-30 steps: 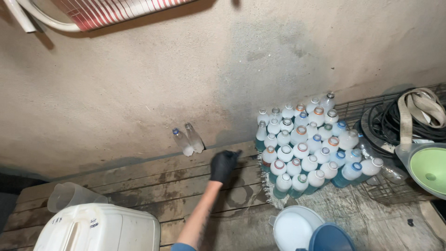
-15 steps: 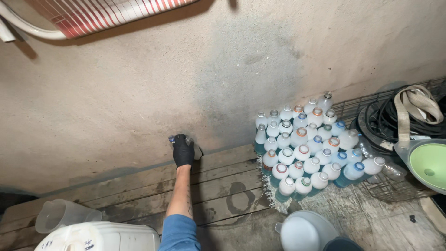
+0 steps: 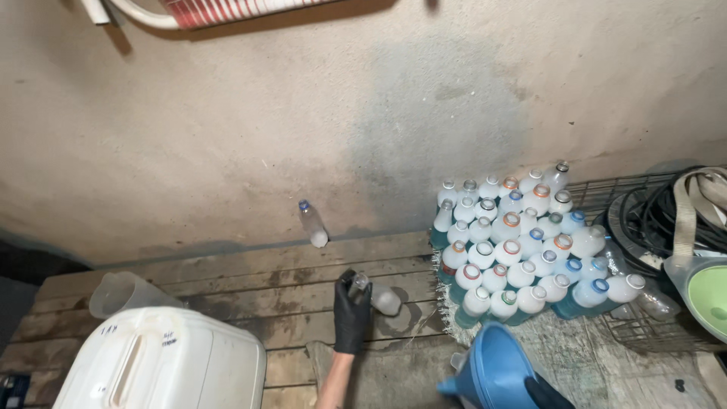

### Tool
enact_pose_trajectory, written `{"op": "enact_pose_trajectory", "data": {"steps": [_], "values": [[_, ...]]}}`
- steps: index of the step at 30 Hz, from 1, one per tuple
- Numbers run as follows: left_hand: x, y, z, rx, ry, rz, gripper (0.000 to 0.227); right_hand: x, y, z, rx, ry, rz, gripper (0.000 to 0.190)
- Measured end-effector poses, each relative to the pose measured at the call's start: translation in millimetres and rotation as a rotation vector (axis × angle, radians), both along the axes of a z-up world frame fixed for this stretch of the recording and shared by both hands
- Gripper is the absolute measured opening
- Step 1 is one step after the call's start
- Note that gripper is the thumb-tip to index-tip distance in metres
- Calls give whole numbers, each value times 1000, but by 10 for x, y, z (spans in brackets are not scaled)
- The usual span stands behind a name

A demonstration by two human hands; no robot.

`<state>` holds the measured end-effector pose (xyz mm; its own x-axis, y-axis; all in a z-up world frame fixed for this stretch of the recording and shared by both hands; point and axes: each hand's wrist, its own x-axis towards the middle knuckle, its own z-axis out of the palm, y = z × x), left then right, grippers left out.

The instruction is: The person pours a blue liquid from a large pitcher into a funnel to fill several small plastic bottles, handling the bottles and funnel by hand while wearing black gloves.

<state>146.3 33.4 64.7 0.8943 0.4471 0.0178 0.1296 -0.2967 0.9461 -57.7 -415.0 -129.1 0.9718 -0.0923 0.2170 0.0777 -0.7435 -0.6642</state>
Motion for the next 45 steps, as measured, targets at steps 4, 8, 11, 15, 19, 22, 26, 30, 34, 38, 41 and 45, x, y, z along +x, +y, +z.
{"op": "enact_pose_trajectory", "data": {"steps": [4, 8, 11, 15, 19, 22, 26, 30, 34, 38, 41, 45], "values": [[-871, -442, 317, 41, -312, -155, 26, 18, 1453, 3078, 310, 10, -38, 68], [-1367, -661, 270, 74, -288, -101, 33, 628, 1853, 3950, 1139, 761, -536, 62], [-1567, -720, 201, 219, -437, -144, 36, 592, 1764, 3553, 1076, 769, -426, 65], [-1710, -821, 208, 232, -417, -160, 39, 522, 1568, 3052, 960, 546, -106, 33], [-1811, -867, 203, 213, -394, -243, 33, 459, 1468, 3037, 809, 426, 131, 48], [-1833, -918, 208, 155, -358, -263, 37, 459, 1371, 3070, 670, 510, 276, 60], [-1832, -917, 127, -29, -179, -190, 27, 725, 1014, 2336, 387, 783, 227, 80], [-1804, -834, 120, -141, -27, -118, 28, 287, 632, 2095, 331, -56, -18, 32], [-1763, -749, 21, -57, -15, -84, 28, 805, -505, 148, 132, 276, -391, 46], [-1716, -626, -364, -9, -112, -86, 23, 303, 358, 1239, 274, 348, -498, 35], [-1712, -594, -465, -64, -155, -104, 18, 312, 683, 1469, 780, 64, -478, 87], [-1664, -567, -397, -190, -111, -36, 11, 355, 842, 1445, 846, -147, -673, 79]]}}
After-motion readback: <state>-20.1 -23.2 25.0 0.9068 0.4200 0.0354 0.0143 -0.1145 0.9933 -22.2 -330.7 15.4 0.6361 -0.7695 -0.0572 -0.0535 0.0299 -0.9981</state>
